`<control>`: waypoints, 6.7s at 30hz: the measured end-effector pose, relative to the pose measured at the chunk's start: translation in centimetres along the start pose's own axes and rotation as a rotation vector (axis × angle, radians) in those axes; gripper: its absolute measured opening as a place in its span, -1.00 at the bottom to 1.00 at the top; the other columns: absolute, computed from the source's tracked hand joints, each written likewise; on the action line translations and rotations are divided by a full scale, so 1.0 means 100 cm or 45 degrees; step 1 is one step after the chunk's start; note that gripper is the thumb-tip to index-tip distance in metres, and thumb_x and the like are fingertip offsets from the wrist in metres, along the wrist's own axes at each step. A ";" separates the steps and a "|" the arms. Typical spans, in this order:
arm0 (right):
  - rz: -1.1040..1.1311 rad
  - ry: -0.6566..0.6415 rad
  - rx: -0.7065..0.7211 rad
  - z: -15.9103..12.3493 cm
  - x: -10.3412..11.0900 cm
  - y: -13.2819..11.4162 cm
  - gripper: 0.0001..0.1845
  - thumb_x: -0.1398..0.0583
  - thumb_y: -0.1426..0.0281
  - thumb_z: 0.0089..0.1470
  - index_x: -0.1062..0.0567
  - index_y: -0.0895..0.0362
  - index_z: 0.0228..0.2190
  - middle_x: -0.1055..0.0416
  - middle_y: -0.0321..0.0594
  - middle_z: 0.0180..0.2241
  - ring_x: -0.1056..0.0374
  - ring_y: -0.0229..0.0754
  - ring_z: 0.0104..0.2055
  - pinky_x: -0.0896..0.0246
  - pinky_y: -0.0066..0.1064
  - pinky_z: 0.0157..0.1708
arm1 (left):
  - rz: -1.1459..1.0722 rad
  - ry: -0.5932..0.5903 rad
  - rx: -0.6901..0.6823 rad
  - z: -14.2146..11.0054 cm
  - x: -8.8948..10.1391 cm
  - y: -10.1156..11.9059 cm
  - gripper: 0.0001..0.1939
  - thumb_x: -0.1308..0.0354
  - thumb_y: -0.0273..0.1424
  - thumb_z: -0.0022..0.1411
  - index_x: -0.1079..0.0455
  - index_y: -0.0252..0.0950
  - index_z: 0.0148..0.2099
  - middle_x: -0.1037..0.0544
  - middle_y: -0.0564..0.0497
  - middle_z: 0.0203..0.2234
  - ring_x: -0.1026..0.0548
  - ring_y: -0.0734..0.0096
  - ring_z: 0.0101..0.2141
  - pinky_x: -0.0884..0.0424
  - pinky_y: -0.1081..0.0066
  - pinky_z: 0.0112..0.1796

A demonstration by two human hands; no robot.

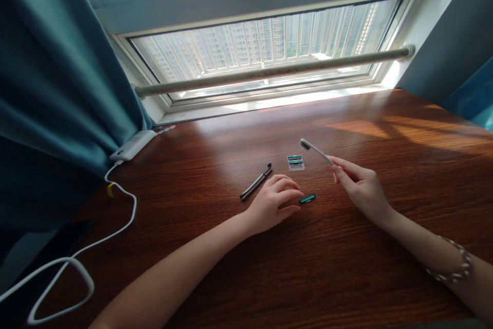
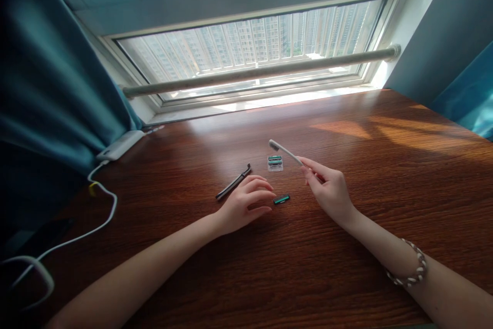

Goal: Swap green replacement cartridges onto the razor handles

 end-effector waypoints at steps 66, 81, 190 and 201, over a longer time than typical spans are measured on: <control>-0.359 -0.288 0.753 -0.024 -0.028 -0.044 -0.54 -0.09 0.53 0.05 -0.30 0.03 0.01 -0.30 -0.29 -0.51 -0.18 -0.35 -0.53 -0.08 -0.51 -0.49 | -0.389 0.566 0.136 -0.009 0.062 -0.018 -0.53 -0.36 -0.35 -0.22 -0.32 -0.27 -0.20 -0.33 -0.09 -0.20 -0.29 0.21 -0.12 -0.20 0.19 -0.06; -0.376 -0.230 0.743 -0.024 -0.024 -0.044 -0.52 -0.11 0.54 0.03 -0.30 0.03 0.01 -0.31 -0.30 -0.50 -0.18 -0.36 -0.53 -0.08 -0.51 -0.50 | -0.400 0.521 0.078 -0.008 0.060 -0.011 -0.50 -0.37 -0.37 -0.24 -0.32 -0.27 -0.19 -0.33 -0.09 -0.20 -0.28 0.20 -0.12 -0.19 0.17 -0.05; -0.528 -0.115 0.608 -0.026 -0.019 -0.044 -0.58 -0.07 0.46 0.10 -0.30 0.01 0.02 -0.36 -0.30 -0.48 -0.22 -0.35 -0.52 -0.10 -0.51 -0.45 | -1.817 0.487 0.803 -0.017 -0.005 -0.052 -0.74 -0.19 -0.23 0.03 -0.43 -0.25 -0.23 -0.43 -0.03 -0.22 -0.30 0.30 -0.11 -0.23 0.39 -0.20; -0.582 -0.172 0.581 -0.029 -0.028 -0.042 -0.57 -0.05 0.45 0.12 -0.25 -0.01 0.04 -0.35 -0.29 -0.47 -0.24 -0.32 -0.49 -0.10 -0.49 -0.44 | -1.919 0.449 0.756 -0.015 -0.011 -0.051 -0.72 -0.16 -0.24 0.08 -0.34 -0.23 -0.16 -0.34 -0.03 -0.18 -0.27 0.33 -0.10 -0.23 0.42 -0.20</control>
Point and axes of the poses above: each hand's wrist, its own z-axis towards the middle knuckle, its own x-axis out of the back of the hand, y = z × x, the point moved 10 cm from there along z, towards the middle knuckle
